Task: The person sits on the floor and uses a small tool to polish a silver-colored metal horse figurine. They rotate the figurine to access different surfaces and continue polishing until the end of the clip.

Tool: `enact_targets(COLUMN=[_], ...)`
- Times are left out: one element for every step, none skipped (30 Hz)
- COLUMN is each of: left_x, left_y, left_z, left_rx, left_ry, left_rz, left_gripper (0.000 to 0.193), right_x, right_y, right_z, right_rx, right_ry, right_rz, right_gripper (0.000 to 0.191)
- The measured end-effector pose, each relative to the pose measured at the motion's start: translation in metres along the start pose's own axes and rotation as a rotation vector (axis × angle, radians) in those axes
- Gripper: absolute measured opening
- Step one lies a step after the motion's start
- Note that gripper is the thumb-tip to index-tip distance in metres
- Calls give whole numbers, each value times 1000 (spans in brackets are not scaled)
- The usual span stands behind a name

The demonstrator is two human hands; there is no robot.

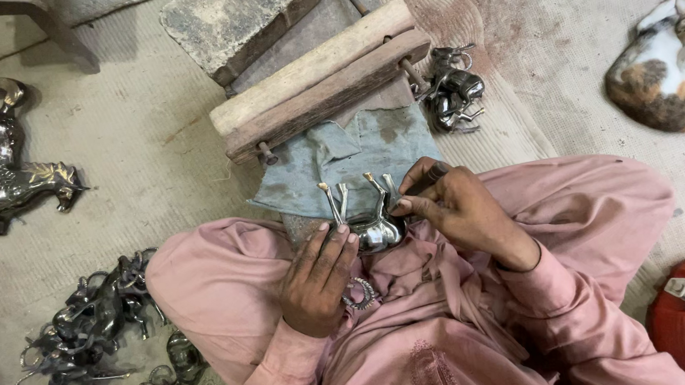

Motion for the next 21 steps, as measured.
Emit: enact_targets(left_x=[0,0,1,1,1,1,1,1,2,2,2,2,2,2,3,4,4,4,4,4,5], left_y=[-1,-1,-1,-1,-1,-2,-2,-2,-3,-4,-4,-5,-6,-8,-9,-11,-12,-14,-15,-18,-20], left_z=[0,0,-1,-2,-2,-2,-2,-3,-3,-3,-4,-4,-5,-6,-7,-9,-10,-11,-12,-13,-14], left_rx=[-2,0,0,-1,0,0,-1,-4,-5,-5,-13,-21,-27,-26,-25,-25,-29,-34,-39,-44,-52], left_ry=[1,4,6,9,8,8,11,11,11,10,18,26,32,35,37,39,42,45,48,49,50], left_rz=[-7,-8,-10,-15,-17,-19,-22,-23,-23,-22,-29,-37,-44,-48,-53,-58,-72,-86,-99,-113,-126], left_gripper=[42,42,43,43,42,42,41,41,41,41,42,43,44,43,43,42,42,42,42,42,43], right_x=[2,4,7,9,8,7,6,8,9,11,10,10,9,4,-3,-9,-13,-16,-20,-14,-8], right_y=[0,1,3,5,5,6,8,11,14,16,18,21,23,23,24,26,28,30,33,35,37], right_z=[0,0,0,2,2,2,3,2,1,0,-1,-2,-3,-4,-6,-7,-8,-9,-10,-11,-9], right_rx=[-17,-14,-12,-13,-21,-28,-34,-28,-22,-15,6,26,46,47,47,47,48,49,51,88,126], right_ry=[-10,-64,-119,-174,-196,-218,-240,-220,-200,-181,-166,-153,-138,-111,-85,-60,-28,5,39,-63,-166], right_rz=[42,87,133,180,176,173,172,182,191,197,183,169,153,78,3,-71,-122,-173,-223,-181,-136], right_gripper=[18,15,13,13,13,13,13,13,13,13,13,13,14,10,9,12,9,8,11,10,10])
Point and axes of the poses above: each hand's wrist, its own y-axis away from the middle knuckle, its own z-axis out of the palm, x = y × z, the point moved 10 cm from there along -y, towards the middle knuckle, and after that the axes turned 11 degrees about -z, right-handed, at the moved point
